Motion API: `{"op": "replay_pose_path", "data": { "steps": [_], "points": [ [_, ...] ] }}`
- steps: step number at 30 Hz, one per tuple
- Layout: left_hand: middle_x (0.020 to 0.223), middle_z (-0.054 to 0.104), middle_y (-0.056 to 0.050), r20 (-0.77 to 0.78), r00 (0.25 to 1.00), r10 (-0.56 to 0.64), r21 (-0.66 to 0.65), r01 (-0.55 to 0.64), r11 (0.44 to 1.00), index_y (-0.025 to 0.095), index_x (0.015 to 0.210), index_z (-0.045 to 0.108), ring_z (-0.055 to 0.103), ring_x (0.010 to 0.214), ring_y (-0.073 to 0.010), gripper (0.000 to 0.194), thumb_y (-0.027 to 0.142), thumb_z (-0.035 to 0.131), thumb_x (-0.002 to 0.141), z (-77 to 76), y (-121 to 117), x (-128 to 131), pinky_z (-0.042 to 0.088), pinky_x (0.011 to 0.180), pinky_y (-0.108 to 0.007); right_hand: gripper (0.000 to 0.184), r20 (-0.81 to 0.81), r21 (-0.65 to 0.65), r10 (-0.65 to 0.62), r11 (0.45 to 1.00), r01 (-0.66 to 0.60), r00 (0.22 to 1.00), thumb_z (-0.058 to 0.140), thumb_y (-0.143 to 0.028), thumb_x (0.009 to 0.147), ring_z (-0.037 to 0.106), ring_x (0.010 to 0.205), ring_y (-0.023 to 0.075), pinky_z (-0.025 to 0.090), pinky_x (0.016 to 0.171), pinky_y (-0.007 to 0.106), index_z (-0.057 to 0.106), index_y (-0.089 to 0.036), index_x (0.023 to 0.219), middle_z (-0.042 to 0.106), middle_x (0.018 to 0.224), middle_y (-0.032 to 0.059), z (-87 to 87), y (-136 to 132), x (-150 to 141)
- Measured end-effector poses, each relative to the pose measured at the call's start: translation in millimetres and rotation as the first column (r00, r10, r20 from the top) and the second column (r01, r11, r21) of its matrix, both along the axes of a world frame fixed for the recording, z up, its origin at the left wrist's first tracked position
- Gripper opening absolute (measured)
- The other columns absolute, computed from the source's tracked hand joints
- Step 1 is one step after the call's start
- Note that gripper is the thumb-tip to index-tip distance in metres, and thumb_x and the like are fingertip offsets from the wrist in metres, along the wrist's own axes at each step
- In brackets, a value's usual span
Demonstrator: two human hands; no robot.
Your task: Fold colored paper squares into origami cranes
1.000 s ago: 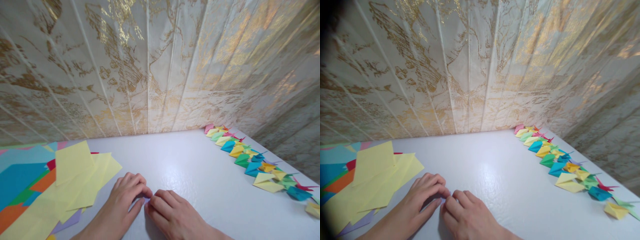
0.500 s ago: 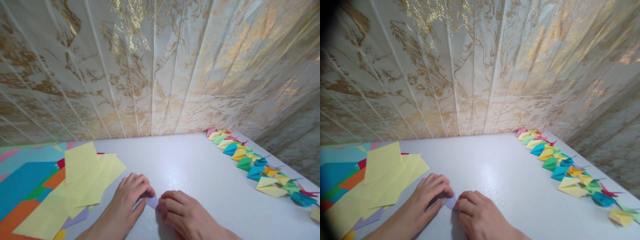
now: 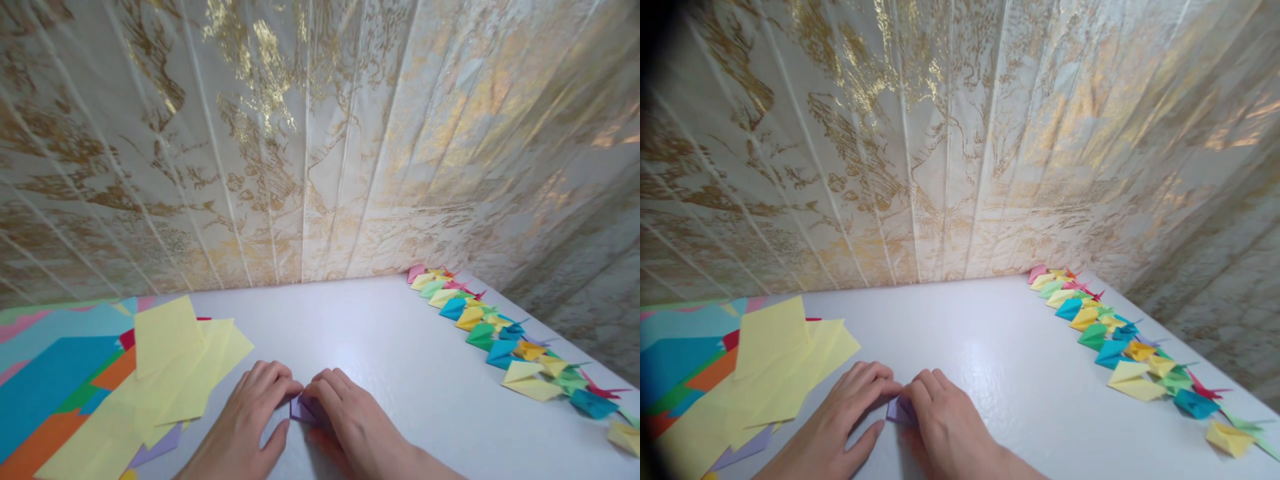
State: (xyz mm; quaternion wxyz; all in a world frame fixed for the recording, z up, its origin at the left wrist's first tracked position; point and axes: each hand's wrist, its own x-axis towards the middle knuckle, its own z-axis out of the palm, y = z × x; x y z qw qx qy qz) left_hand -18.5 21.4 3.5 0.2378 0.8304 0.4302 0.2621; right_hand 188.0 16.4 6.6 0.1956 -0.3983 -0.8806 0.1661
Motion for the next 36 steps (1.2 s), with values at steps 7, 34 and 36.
{"op": "replay_pose_path", "data": {
  "steps": [7, 34, 36],
  "points": [
    [0.093, 0.064, -0.001, -0.031, 0.997, -0.068, 0.100, 0.071, 0.992, 0.025, 0.086, 0.063, 0.057, 0.090, -0.0201, 0.014, 0.015, 0.057, 0.094, 1.9, 6.6, -7.5, 0.046, 0.082, -0.031, 0.021, 0.052, -0.114, -0.101, 0.988, 0.107, 0.993, 0.067, -0.007, 0.073, 0.060, 0.082, 0.0194, 0.046, 0.070, 0.027, 0.063, -0.019, 0.090, 0.065, 0.092, 0.0047, 15.6, 9.0, -10.7],
    [0.080, 0.068, -0.001, 0.472, 0.839, 0.269, -0.467, -0.021, 0.884, 0.021, 0.087, 0.066, 0.064, 0.080, -0.0192, 0.014, 0.033, 0.058, 0.088, 17.8, 4.7, 8.4, 0.049, 0.076, -0.027, 0.031, -0.643, -0.706, -0.476, 0.673, -0.223, 0.599, 0.072, -0.043, 0.082, 0.055, 0.051, 0.0096, 0.042, 0.053, 0.022, 0.054, -0.018, 0.076, 0.066, 0.060, -0.0011, -0.7, 23.4, -14.9],
    [0.084, 0.069, -0.001, 0.483, 0.831, 0.276, -0.475, -0.016, 0.880, 0.021, 0.093, 0.068, 0.064, 0.082, -0.0196, 0.017, 0.036, 0.060, 0.088, 17.7, 4.0, 8.2, 0.049, 0.077, -0.027, 0.030, -0.645, -0.708, -0.486, 0.670, -0.221, 0.590, 0.072, -0.040, 0.081, 0.053, 0.049, 0.0086, 0.040, 0.051, 0.020, 0.053, -0.018, 0.076, 0.064, 0.058, -0.0027, -2.9, 24.0, -15.2]
  ]
}}
